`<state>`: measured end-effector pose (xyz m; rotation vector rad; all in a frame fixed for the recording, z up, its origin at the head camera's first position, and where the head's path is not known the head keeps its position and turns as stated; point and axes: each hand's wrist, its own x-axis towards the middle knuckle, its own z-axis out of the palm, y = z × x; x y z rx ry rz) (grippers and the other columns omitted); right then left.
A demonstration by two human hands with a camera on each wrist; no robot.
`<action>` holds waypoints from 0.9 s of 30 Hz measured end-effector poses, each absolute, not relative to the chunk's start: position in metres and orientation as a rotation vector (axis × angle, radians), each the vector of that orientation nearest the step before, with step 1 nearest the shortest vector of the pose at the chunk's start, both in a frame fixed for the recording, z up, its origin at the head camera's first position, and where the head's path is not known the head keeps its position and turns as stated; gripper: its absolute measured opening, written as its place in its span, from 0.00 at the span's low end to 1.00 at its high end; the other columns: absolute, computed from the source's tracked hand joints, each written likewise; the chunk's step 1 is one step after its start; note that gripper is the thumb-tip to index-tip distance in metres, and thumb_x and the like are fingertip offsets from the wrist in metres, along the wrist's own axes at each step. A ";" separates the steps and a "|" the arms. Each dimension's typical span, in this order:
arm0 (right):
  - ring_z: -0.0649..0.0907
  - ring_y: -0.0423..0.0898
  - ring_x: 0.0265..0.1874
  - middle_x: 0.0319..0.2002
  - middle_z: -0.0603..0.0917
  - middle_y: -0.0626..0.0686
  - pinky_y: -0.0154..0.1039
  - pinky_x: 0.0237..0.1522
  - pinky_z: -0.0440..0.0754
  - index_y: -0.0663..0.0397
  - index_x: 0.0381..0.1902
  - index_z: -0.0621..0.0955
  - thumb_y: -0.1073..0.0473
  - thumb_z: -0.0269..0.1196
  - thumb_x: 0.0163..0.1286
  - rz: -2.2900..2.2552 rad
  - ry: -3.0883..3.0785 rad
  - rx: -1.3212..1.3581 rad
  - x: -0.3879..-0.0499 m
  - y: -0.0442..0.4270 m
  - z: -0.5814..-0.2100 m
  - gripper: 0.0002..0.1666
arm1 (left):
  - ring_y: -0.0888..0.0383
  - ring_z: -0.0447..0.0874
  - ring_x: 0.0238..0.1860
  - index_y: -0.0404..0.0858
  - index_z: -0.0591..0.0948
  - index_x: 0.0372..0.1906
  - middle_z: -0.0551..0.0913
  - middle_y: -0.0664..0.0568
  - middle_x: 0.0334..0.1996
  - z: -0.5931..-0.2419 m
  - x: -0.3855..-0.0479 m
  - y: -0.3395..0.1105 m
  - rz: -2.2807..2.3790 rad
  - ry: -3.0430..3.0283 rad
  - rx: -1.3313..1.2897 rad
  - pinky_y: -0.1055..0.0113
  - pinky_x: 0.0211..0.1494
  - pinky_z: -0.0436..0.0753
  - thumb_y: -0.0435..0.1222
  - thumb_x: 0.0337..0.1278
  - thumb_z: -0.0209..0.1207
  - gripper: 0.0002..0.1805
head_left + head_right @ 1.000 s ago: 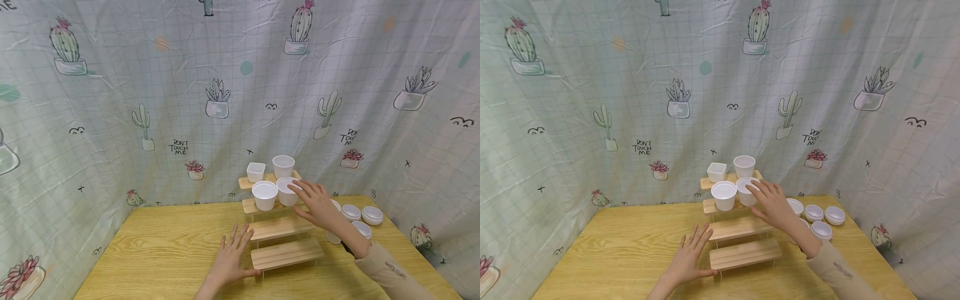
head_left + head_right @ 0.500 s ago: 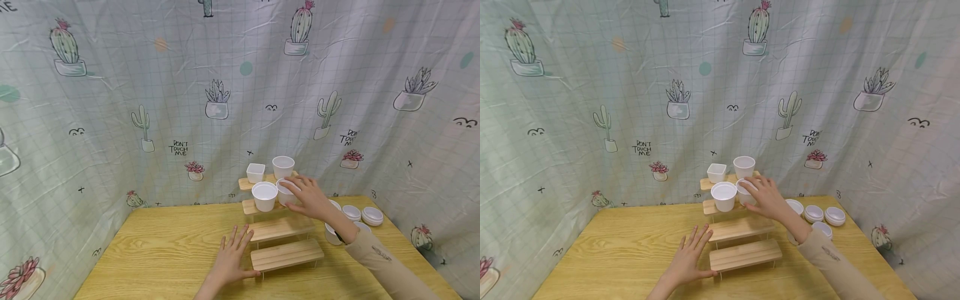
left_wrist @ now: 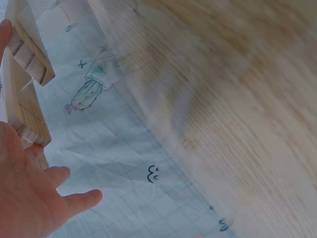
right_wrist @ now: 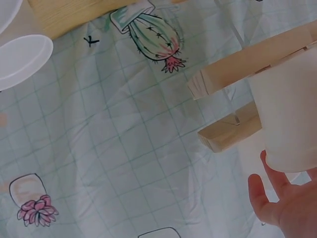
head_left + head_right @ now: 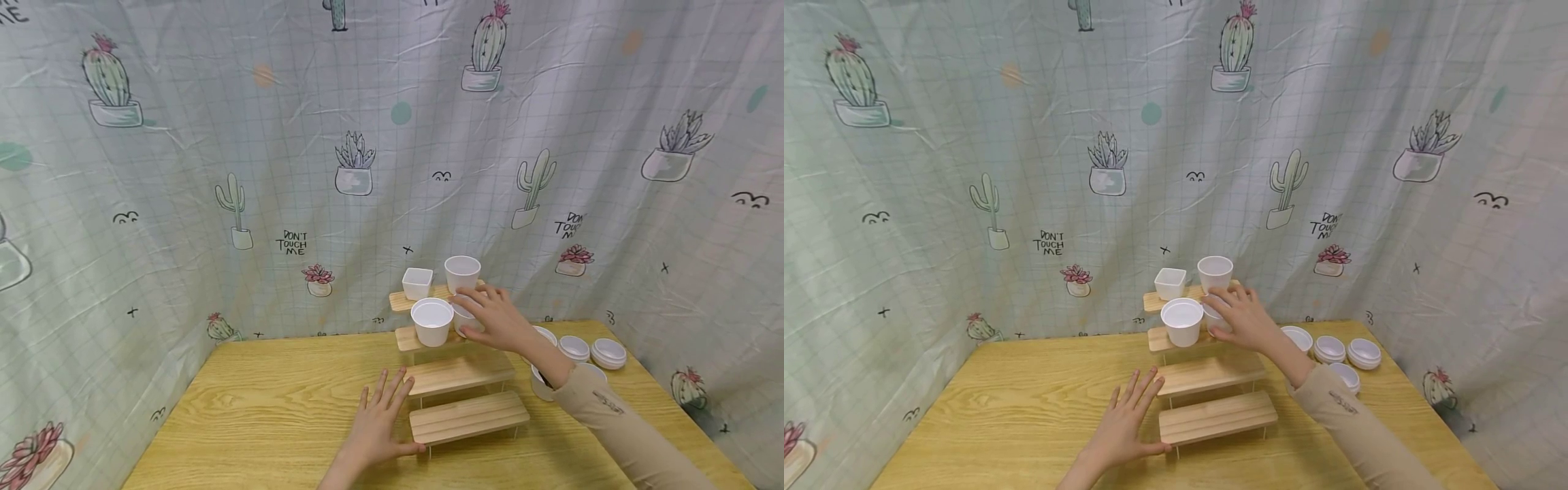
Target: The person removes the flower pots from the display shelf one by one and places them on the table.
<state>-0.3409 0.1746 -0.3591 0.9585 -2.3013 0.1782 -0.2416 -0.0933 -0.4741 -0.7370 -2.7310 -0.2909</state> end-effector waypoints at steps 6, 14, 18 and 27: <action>0.71 0.55 0.51 0.55 0.74 0.52 0.54 0.45 0.66 0.45 0.55 0.73 0.47 0.64 0.54 0.162 -2.335 0.941 -0.343 0.174 -0.360 0.30 | 0.42 0.48 0.69 0.50 0.49 0.69 0.45 0.55 0.71 -0.474 -0.242 -0.093 -0.307 -2.724 -0.741 0.35 0.59 0.60 0.69 0.27 0.58 0.59; 0.70 0.55 0.50 0.54 0.75 0.51 0.55 0.44 0.66 0.43 0.55 0.73 0.47 0.65 0.52 0.180 -2.319 0.949 -0.347 0.174 -0.363 0.30 | 0.41 0.48 0.69 0.50 0.49 0.69 0.45 0.55 0.71 -0.474 -0.241 -0.093 -0.326 -2.726 -0.742 0.35 0.59 0.59 0.68 0.27 0.59 0.59; 0.71 0.56 0.48 0.53 0.75 0.51 0.54 0.44 0.66 0.42 0.54 0.73 0.47 0.65 0.52 0.197 -2.300 0.958 -0.346 0.175 -0.363 0.30 | 0.42 0.47 0.69 0.51 0.48 0.69 0.45 0.56 0.71 -0.473 -0.241 -0.093 -0.330 -2.731 -0.735 0.35 0.60 0.59 0.68 0.27 0.60 0.59; 0.73 0.59 0.43 0.52 0.75 0.54 0.55 0.41 0.67 0.41 0.54 0.73 0.49 0.67 0.50 0.208 -2.243 0.969 -0.345 0.179 -0.366 0.31 | 0.42 0.47 0.69 0.51 0.49 0.69 0.45 0.56 0.71 -0.473 -0.241 -0.093 -0.320 -2.733 -0.733 0.35 0.59 0.60 0.68 0.27 0.59 0.59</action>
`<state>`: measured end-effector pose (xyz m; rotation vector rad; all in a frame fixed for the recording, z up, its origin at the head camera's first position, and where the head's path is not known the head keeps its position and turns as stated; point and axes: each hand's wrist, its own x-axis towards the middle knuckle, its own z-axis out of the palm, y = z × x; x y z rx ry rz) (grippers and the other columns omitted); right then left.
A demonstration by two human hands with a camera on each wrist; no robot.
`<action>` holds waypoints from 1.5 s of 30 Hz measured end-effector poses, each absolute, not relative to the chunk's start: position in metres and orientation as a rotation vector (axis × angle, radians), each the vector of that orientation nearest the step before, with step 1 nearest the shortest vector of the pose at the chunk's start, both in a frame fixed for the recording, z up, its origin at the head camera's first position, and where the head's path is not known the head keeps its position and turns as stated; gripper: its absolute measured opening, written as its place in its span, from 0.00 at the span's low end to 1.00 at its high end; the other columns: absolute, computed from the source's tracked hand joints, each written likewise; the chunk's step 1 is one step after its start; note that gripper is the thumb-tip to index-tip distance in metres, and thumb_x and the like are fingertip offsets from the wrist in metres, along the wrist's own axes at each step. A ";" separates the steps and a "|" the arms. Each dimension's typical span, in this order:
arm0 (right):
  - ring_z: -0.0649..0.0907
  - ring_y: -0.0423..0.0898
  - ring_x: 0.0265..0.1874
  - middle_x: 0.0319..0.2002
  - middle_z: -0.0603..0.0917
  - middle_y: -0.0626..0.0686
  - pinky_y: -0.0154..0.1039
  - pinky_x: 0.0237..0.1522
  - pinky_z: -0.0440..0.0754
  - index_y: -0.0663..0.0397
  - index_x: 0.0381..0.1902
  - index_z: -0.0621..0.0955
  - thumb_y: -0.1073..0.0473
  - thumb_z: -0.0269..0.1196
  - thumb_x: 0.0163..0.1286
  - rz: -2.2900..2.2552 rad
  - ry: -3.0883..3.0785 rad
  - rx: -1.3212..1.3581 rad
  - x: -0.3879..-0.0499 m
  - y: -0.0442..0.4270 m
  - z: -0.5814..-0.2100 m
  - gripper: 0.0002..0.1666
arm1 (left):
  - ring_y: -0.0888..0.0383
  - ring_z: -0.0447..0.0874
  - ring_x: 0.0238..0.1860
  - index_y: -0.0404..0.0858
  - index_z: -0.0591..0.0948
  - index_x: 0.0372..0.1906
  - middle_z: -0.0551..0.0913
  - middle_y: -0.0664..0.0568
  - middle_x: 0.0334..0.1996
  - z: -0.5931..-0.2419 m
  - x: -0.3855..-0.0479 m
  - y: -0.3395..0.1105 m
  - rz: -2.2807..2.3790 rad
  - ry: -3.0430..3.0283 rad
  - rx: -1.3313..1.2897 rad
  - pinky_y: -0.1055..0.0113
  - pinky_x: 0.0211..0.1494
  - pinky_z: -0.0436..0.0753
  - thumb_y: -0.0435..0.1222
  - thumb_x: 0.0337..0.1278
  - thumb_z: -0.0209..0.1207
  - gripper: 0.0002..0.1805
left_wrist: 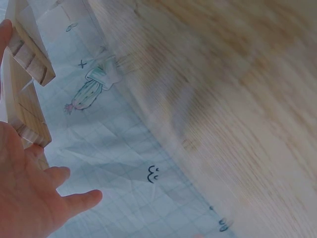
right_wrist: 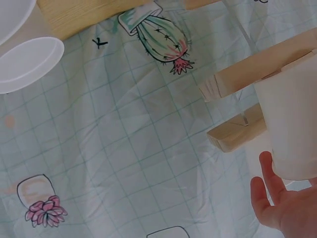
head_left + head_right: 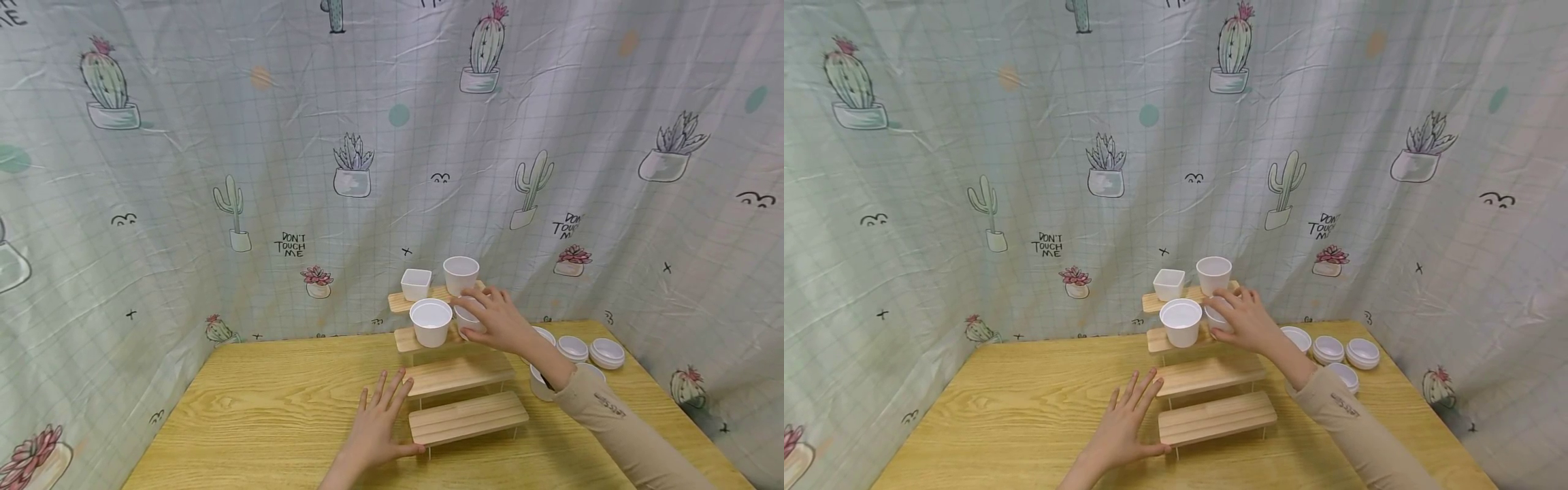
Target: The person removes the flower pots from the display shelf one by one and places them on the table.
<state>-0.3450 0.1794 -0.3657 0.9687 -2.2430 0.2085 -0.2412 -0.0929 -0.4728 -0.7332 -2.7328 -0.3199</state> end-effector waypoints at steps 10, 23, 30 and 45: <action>0.71 0.58 0.46 0.54 0.73 0.56 0.56 0.42 0.67 0.39 0.56 0.71 0.48 0.66 0.51 0.239 -2.269 0.942 -0.342 0.185 -0.369 0.32 | 0.42 0.47 0.69 0.50 0.48 0.69 0.45 0.55 0.71 -0.473 -0.241 -0.094 -0.330 -2.736 -0.732 0.35 0.60 0.59 0.67 0.27 0.60 0.59; 0.69 0.61 0.48 0.52 0.73 0.62 0.58 0.45 0.66 0.44 0.56 0.72 0.50 0.67 0.48 0.236 -2.230 0.906 -0.328 0.196 -0.373 0.35 | 0.41 0.48 0.69 0.50 0.48 0.70 0.45 0.54 0.71 -0.474 -0.241 -0.094 -0.286 -2.742 -0.738 0.36 0.60 0.60 0.68 0.28 0.58 0.59; 0.71 0.58 0.46 0.52 0.73 0.59 0.57 0.42 0.68 0.44 0.55 0.72 0.49 0.68 0.47 0.228 -2.213 0.888 -0.321 0.202 -0.377 0.35 | 0.42 0.48 0.69 0.50 0.48 0.70 0.44 0.55 0.71 -0.473 -0.240 -0.094 -0.287 -2.751 -0.733 0.36 0.60 0.60 0.68 0.28 0.58 0.59; 0.70 0.58 0.47 0.52 0.72 0.58 0.55 0.42 0.66 0.45 0.55 0.73 0.50 0.69 0.45 0.251 -2.243 0.854 -0.298 0.224 -0.389 0.36 | 0.41 0.48 0.69 0.50 0.49 0.69 0.46 0.54 0.71 -0.471 -0.240 -0.093 -0.306 -2.755 -0.735 0.35 0.60 0.59 0.67 0.28 0.59 0.59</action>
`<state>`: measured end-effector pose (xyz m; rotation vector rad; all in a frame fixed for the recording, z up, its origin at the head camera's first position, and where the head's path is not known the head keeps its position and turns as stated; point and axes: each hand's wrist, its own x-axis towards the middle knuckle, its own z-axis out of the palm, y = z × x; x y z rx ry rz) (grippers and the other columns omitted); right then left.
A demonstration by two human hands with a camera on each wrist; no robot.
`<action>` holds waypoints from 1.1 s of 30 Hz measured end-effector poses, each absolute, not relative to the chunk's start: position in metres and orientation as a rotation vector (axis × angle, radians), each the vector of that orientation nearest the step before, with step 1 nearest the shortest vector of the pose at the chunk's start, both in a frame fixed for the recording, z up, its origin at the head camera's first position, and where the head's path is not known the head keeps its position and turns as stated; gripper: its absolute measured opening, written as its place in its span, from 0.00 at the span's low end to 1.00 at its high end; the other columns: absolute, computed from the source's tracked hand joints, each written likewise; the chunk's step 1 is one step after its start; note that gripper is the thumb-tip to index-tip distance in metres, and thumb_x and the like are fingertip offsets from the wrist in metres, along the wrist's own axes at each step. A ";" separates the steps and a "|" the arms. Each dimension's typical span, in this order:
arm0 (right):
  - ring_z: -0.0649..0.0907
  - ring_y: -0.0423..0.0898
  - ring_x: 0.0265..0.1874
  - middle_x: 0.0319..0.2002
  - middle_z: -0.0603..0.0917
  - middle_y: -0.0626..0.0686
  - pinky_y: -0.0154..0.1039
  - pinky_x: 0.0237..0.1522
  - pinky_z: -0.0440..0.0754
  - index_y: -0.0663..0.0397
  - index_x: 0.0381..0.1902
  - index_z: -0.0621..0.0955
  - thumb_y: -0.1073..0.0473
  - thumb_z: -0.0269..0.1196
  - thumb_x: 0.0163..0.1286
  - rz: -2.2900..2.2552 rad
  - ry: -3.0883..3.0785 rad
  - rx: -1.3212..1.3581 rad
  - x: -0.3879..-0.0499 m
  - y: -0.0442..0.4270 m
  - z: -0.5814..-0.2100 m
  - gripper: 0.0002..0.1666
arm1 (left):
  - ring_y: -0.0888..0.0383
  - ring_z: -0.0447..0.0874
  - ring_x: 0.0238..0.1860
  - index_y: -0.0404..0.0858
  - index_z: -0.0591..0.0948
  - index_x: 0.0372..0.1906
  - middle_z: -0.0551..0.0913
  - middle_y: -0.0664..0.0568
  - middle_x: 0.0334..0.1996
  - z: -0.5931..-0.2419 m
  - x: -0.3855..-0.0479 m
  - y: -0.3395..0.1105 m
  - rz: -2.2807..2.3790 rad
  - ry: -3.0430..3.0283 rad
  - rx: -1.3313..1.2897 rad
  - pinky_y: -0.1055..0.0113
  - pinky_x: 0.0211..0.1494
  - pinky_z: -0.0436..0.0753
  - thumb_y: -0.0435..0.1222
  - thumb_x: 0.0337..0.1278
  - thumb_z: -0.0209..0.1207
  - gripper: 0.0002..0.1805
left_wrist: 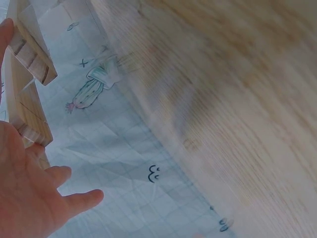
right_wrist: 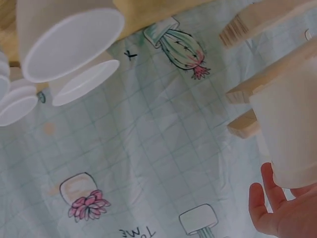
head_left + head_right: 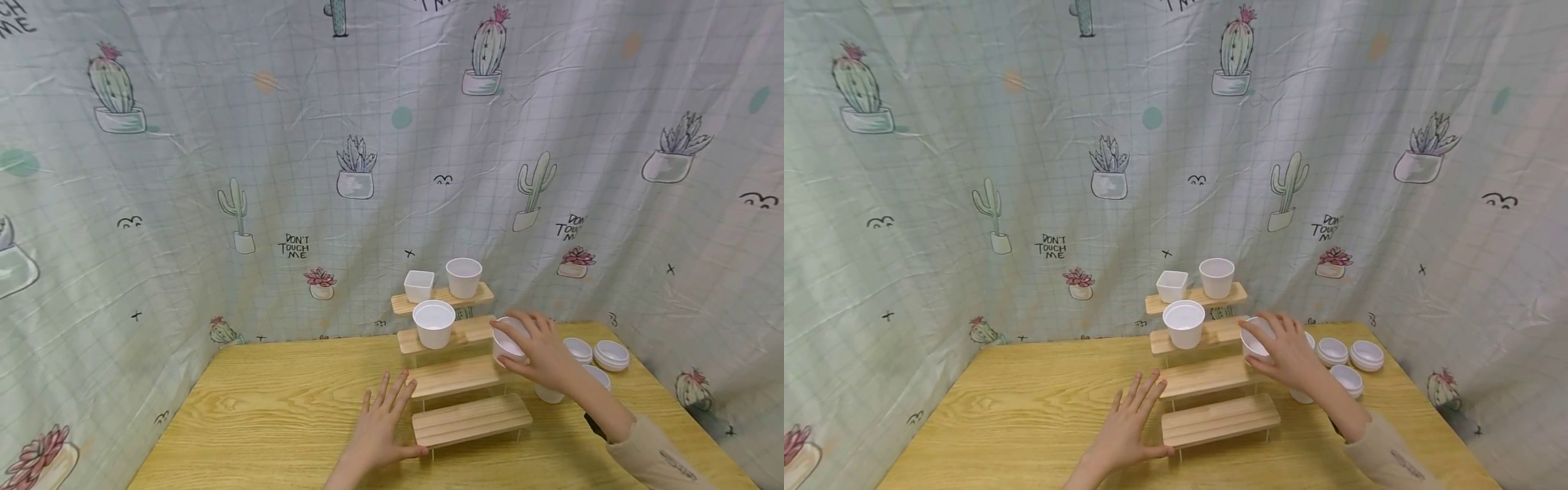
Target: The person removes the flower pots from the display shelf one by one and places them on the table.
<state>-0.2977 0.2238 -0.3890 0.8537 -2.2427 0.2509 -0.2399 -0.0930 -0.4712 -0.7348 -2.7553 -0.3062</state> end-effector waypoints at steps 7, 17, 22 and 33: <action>0.70 0.57 0.45 0.50 0.73 0.58 0.54 0.39 0.67 0.46 0.54 0.74 0.47 0.68 0.47 0.235 -2.218 0.845 -0.292 0.236 -0.397 0.33 | 0.41 0.48 0.69 0.50 0.49 0.69 0.46 0.54 0.71 -0.472 -0.240 -0.093 -0.310 -2.751 -0.734 0.35 0.60 0.59 0.67 0.28 0.59 0.59; 0.71 0.61 0.44 0.51 0.73 0.59 0.58 0.40 0.68 0.46 0.54 0.74 0.45 0.66 0.50 0.207 -2.228 0.823 -0.284 0.246 -0.401 0.32 | 0.41 0.49 0.69 0.50 0.48 0.70 0.46 0.54 0.71 -0.473 -0.241 -0.093 -0.290 -2.740 -0.734 0.36 0.59 0.60 0.69 0.28 0.58 0.59; 0.72 0.59 0.44 0.51 0.73 0.59 0.57 0.39 0.68 0.45 0.54 0.74 0.48 0.69 0.45 0.197 -2.250 0.792 -0.279 0.252 -0.404 0.35 | 0.41 0.49 0.69 0.50 0.48 0.70 0.45 0.55 0.71 -0.473 -0.241 -0.093 -0.292 -2.740 -0.736 0.36 0.60 0.60 0.69 0.28 0.58 0.59; 0.72 0.61 0.43 0.51 0.73 0.61 0.59 0.39 0.68 0.44 0.54 0.73 0.49 0.70 0.42 0.224 -2.290 0.736 -0.271 0.267 -0.414 0.37 | 0.42 0.48 0.69 0.49 0.48 0.70 0.45 0.54 0.71 -0.474 -0.241 -0.093 -0.293 -2.736 -0.741 0.36 0.60 0.60 0.69 0.28 0.57 0.59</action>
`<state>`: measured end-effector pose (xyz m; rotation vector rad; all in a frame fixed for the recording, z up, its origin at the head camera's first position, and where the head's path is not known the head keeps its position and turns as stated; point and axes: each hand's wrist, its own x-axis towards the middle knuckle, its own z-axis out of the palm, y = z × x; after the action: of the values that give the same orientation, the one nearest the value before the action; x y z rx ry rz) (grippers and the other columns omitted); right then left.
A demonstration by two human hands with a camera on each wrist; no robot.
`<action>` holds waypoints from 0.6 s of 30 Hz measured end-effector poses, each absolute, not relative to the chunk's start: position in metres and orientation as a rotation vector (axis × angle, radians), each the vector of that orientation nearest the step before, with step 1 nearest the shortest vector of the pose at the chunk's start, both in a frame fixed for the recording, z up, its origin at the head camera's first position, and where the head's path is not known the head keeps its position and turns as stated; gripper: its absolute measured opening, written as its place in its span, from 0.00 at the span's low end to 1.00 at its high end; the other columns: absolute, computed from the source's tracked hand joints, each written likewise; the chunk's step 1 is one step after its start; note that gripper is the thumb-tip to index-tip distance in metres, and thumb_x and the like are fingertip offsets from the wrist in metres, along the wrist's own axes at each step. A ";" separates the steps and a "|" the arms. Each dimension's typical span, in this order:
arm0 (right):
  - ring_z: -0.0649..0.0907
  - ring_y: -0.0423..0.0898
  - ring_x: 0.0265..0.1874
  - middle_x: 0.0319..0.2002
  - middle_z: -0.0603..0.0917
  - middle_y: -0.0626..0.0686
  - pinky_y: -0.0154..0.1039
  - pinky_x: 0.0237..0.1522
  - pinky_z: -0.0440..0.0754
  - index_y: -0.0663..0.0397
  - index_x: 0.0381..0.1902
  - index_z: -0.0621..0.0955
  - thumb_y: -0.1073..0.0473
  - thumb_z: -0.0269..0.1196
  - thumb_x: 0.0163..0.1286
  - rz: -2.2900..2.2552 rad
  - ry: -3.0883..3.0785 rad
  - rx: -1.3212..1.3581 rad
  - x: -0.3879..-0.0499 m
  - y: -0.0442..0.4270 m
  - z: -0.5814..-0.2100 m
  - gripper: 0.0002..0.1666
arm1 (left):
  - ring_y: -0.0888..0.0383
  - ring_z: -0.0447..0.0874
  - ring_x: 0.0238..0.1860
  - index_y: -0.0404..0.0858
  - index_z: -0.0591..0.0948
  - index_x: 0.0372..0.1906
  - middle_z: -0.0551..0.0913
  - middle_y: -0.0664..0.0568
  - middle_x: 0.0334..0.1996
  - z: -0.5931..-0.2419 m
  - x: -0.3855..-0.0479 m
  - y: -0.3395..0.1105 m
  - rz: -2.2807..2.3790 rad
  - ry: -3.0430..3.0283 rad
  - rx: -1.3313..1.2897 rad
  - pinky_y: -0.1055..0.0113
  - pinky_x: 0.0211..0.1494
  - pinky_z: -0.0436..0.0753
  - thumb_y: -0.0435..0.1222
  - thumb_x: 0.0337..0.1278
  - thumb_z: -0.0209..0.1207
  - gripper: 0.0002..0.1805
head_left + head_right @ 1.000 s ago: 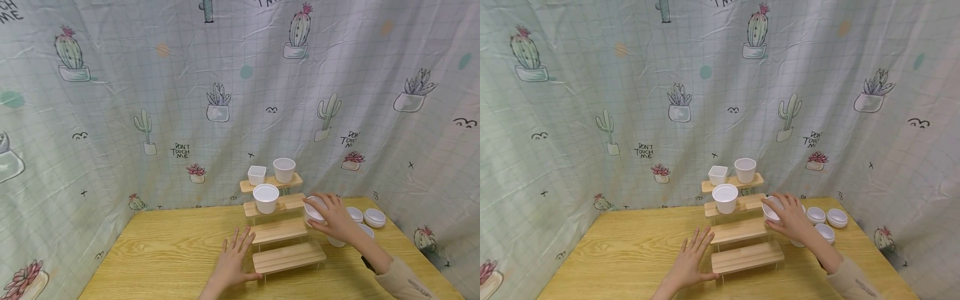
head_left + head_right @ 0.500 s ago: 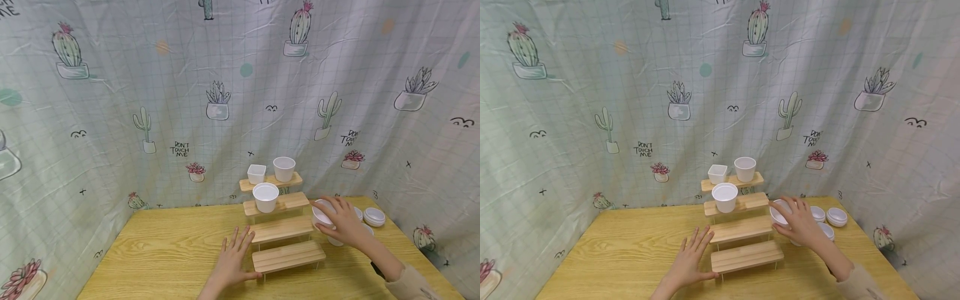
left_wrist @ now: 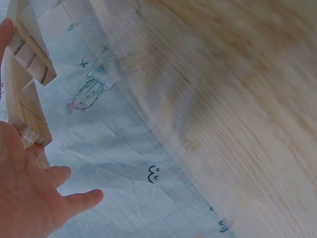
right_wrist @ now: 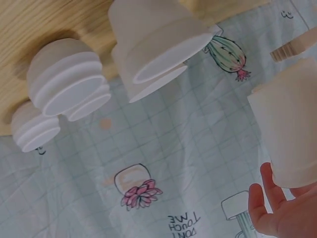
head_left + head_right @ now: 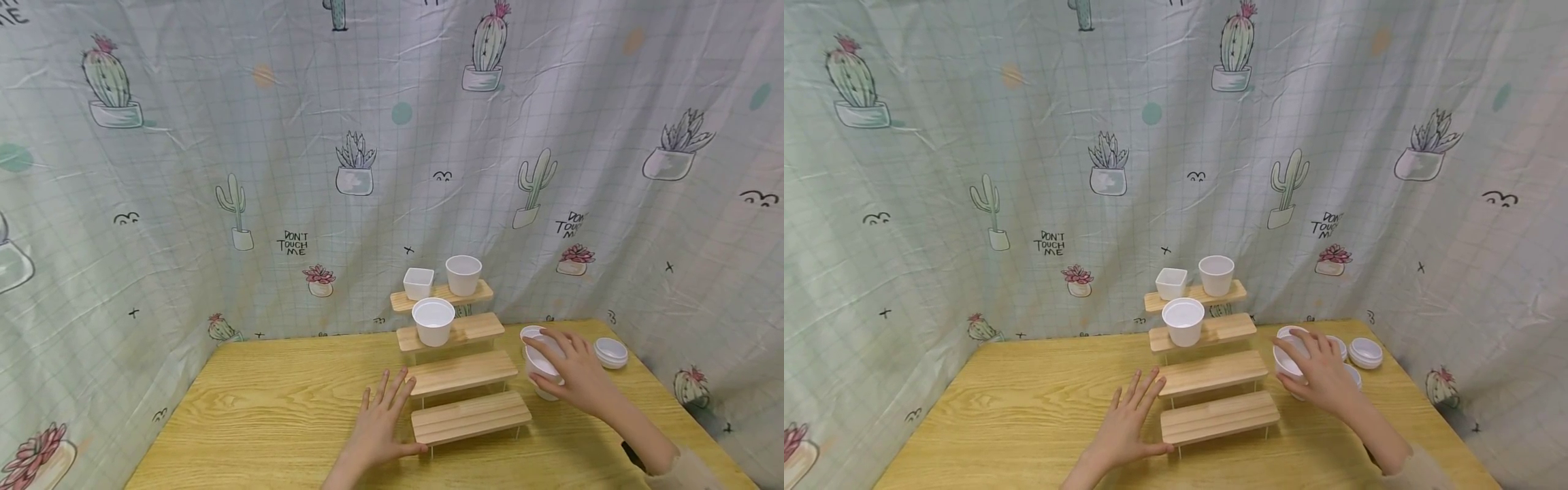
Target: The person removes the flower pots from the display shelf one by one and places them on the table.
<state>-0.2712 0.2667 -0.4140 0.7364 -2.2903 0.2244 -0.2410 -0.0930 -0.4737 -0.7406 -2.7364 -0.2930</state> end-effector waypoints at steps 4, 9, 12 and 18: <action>0.71 0.62 0.44 0.51 0.73 0.61 0.57 0.37 0.67 0.45 0.53 0.74 0.49 0.71 0.42 0.239 -2.294 0.720 -0.270 0.271 -0.417 0.37 | 0.42 0.49 0.69 0.50 0.48 0.70 0.45 0.54 0.71 -0.474 -0.241 -0.093 -0.286 -2.739 -0.737 0.36 0.60 0.60 0.69 0.28 0.57 0.59; 0.71 0.61 0.42 0.49 0.74 0.62 0.52 0.34 0.64 0.46 0.51 0.75 0.49 0.70 0.42 0.229 -2.276 0.710 -0.267 0.278 -0.420 0.35 | 0.42 0.49 0.69 0.50 0.48 0.70 0.44 0.55 0.71 -0.475 -0.240 -0.094 -0.290 -2.739 -0.738 0.36 0.60 0.60 0.69 0.28 0.57 0.59; 0.71 0.60 0.42 0.49 0.74 0.61 0.54 0.35 0.64 0.46 0.51 0.75 0.49 0.71 0.41 0.223 -2.278 0.694 -0.266 0.282 -0.421 0.35 | 0.42 0.48 0.69 0.50 0.47 0.70 0.43 0.56 0.71 -0.475 -0.240 -0.094 -0.289 -2.739 -0.737 0.36 0.60 0.60 0.69 0.29 0.57 0.59; 0.70 0.58 0.42 0.48 0.74 0.59 0.55 0.34 0.64 0.45 0.50 0.75 0.52 0.72 0.37 0.234 -2.281 0.653 -0.264 0.291 -0.428 0.37 | 0.42 0.48 0.69 0.50 0.48 0.70 0.42 0.57 0.71 -0.474 -0.240 -0.093 -0.289 -2.741 -0.728 0.36 0.60 0.59 0.69 0.28 0.57 0.59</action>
<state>-0.2641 0.2913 -0.4285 0.6527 -2.2807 0.2339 -0.2395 -0.0929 -0.4741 -0.7278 -2.7411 -0.2887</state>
